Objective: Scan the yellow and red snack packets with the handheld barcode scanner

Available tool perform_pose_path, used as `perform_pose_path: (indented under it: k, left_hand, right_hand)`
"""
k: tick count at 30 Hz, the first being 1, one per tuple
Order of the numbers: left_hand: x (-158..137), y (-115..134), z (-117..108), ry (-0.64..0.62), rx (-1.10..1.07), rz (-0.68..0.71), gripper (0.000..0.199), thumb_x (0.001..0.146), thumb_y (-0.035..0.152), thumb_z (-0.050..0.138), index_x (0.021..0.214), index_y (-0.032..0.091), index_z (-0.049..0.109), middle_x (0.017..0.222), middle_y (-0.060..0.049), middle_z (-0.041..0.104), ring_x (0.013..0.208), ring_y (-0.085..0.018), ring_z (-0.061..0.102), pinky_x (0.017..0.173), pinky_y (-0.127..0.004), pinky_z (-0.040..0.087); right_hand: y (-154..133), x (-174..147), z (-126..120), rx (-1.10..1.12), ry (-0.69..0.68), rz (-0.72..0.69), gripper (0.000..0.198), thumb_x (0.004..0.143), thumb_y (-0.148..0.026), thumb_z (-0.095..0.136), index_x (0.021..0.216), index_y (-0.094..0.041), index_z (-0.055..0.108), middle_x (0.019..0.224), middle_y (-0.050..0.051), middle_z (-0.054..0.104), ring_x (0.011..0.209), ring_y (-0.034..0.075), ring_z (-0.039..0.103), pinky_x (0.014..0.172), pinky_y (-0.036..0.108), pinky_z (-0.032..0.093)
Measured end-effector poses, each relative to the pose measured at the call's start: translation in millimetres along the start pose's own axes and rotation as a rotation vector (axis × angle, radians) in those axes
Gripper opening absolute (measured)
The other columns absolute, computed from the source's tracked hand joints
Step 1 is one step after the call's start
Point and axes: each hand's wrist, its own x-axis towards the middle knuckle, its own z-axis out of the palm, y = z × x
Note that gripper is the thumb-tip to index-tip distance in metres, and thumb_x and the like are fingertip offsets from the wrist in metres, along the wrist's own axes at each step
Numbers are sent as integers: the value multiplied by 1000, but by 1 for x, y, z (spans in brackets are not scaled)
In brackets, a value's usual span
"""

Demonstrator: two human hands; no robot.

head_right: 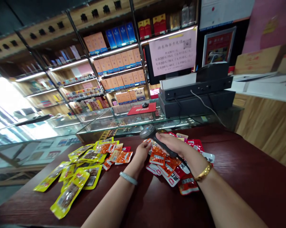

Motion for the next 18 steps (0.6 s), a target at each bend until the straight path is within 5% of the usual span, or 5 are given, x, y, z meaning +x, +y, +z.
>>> perform_pose_path:
  k: [3,10,18]
  left_hand:
    - [1,4,-8,0,-237,10,39,77,57,64,72,19,56,61,2,57,55,-12,54,54,-23,41]
    - [7,11,-52,172,-364,-72,40,77,56,66,80,21,49,58,6,57,40,-8,51,38,-16,22]
    - [-1,-5,-70,326,-621,-38,55,61,57,79,86,20,49,66,6,61,44,-8,58,37,-14,31]
  right_hand:
    - [-1,0,-2,-2,2,11,54,81,-73,60,75,-19,53,57,-5,53,41,6,40,37,19,29]
    - [-5,-3,-3,-6,33,-5,54,82,-72,60,74,-19,53,57,-5,51,41,6,40,37,18,29]
    - [-9,-9,-2,-10,98,5,55,77,-74,63,81,-20,55,58,-5,52,40,7,42,36,19,31]
